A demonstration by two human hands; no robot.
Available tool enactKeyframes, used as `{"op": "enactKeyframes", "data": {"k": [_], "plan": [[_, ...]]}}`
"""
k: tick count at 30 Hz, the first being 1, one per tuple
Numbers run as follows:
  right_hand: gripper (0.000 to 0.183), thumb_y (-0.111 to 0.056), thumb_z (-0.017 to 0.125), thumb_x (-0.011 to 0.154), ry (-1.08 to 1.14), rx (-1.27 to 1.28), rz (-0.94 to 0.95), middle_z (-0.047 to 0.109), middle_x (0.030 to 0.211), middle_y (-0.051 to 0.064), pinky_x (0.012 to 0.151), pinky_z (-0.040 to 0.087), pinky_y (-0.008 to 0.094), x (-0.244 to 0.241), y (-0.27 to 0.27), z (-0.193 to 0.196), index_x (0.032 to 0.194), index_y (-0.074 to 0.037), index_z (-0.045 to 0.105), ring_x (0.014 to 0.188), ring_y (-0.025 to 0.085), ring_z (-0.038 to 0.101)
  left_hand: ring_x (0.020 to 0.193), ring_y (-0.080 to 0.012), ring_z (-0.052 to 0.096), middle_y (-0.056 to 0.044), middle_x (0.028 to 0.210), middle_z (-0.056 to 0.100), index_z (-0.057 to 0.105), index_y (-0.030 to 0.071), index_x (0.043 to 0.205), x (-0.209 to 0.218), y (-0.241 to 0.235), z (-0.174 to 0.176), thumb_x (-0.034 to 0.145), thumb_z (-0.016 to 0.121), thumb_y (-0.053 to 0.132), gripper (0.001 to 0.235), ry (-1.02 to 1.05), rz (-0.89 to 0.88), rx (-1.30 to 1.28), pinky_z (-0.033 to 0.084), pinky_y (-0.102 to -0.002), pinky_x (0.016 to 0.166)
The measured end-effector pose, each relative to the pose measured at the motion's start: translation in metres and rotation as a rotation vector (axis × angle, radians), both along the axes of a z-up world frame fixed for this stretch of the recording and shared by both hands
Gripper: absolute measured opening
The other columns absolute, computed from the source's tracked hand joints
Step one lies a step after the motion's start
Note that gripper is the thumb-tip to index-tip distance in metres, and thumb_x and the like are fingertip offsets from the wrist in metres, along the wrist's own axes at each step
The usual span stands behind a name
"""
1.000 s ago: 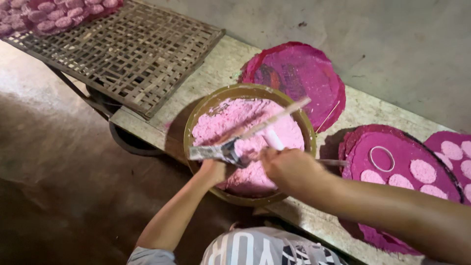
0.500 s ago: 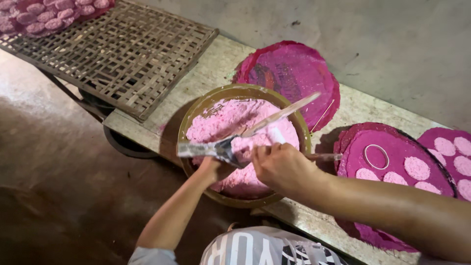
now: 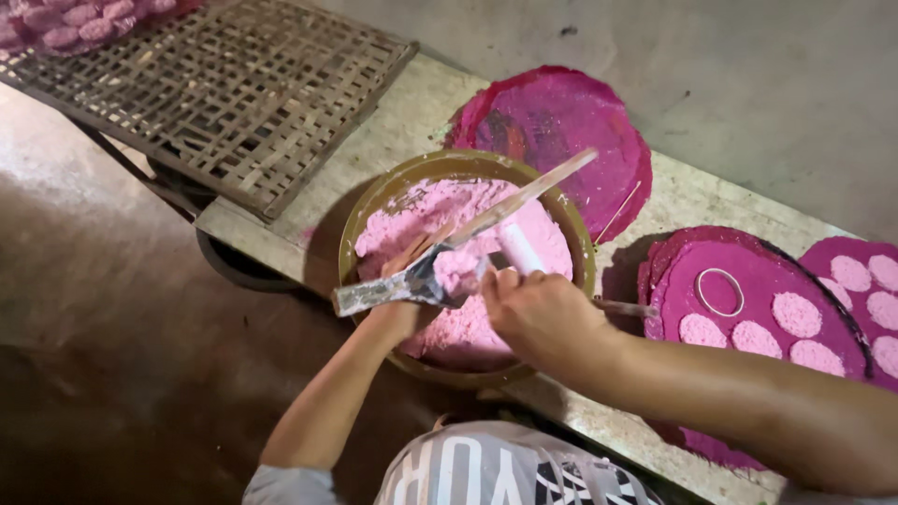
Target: The person scoops pink dough from a large bowl and uses a circular cutter and a wooden mallet to press and release round portions onto a pink tray. The person repeats this process to fill multiple trays with uniformly shaped dough pieces.
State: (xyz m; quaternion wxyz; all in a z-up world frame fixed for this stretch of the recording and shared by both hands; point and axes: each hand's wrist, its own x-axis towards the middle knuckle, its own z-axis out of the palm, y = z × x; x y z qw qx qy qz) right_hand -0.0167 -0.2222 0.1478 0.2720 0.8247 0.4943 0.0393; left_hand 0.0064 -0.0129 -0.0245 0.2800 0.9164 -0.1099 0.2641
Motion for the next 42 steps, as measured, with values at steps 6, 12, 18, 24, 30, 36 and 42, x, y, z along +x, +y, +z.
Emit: {"op": "enactKeyframes", "data": {"k": [6,12,18,24,30,36,42], "plan": [[0.048,-0.018,0.055,0.098,0.241,0.487,-0.374,0.067,0.121,0.016,0.047,0.055,0.040,0.008,-0.061,0.023,0.145,-0.009,0.054,0.055,0.023,0.069,0.107,-0.0256,0.072,-0.008,0.125,0.071,0.068,0.020,0.118,0.003,0.033,-0.011,0.095,0.072,0.026,0.024,-0.006,0.142,-0.070,0.062,-0.037,0.093],[0.074,0.010,0.059,0.081,0.855,1.007,-0.566,0.071,0.083,0.020,0.058,0.053,0.040,0.016,-0.006,-0.104,0.151,-0.009,0.048,0.066,0.030,0.067,0.120,-0.0318,0.068,-0.011,0.146,0.059,0.067,0.013,0.125,0.007,0.017,-0.008,0.093,0.073,0.026,0.034,-0.046,0.266,0.044,0.059,-0.042,0.101],[0.046,0.003,0.059,0.096,1.081,1.014,-0.407,0.073,0.080,0.004,0.051,0.051,0.027,0.002,-0.049,-0.123,0.141,-0.006,0.060,0.061,0.010,0.064,0.141,-0.0318,0.065,-0.008,0.173,0.043,0.064,0.008,0.141,0.028,0.047,0.004,0.104,0.073,0.026,0.042,-0.261,0.273,-0.021,0.056,-0.045,0.116],[0.060,0.005,0.044,0.094,1.057,1.028,-0.912,0.068,0.073,0.011,0.050,0.052,0.037,0.039,-0.028,-0.118,0.149,-0.019,0.050,0.052,0.019,0.057,0.138,-0.0603,0.035,-0.021,0.165,0.009,0.054,0.017,0.146,0.016,0.014,0.015,0.074,0.084,0.028,0.078,0.230,0.266,0.009,0.039,-0.064,0.100],[0.042,-0.003,0.060,0.100,0.893,1.185,-0.237,0.068,0.083,0.016,0.071,0.055,0.037,0.014,-0.035,-0.153,0.142,-0.004,0.059,0.070,0.017,0.064,0.128,-0.0416,0.058,-0.023,0.143,0.056,0.041,-0.006,0.151,0.043,0.051,-0.003,0.085,0.081,0.020,0.081,-0.195,0.184,-0.072,0.043,-0.060,0.113],[0.061,-0.005,0.055,0.093,0.948,0.722,-0.832,0.072,0.096,0.031,0.080,0.056,0.046,0.052,-0.071,-0.124,0.153,-0.015,0.053,0.090,0.037,0.069,0.068,-0.0224,0.062,-0.014,0.090,0.067,0.066,-0.001,0.113,0.054,0.066,-0.021,0.077,0.070,0.005,0.037,0.222,0.039,-1.219,0.050,-0.038,0.054],[0.079,-0.040,0.049,0.101,0.932,1.526,-0.300,0.040,0.164,0.023,0.117,0.029,0.041,0.056,-0.091,-0.079,0.164,-0.004,0.018,0.151,0.030,0.037,0.082,-0.0214,0.068,-0.012,0.097,0.068,0.066,-0.001,0.109,-0.018,-0.054,-0.016,0.078,0.068,0.000,0.031,0.671,-0.548,-1.579,0.058,-0.033,0.071]]}}
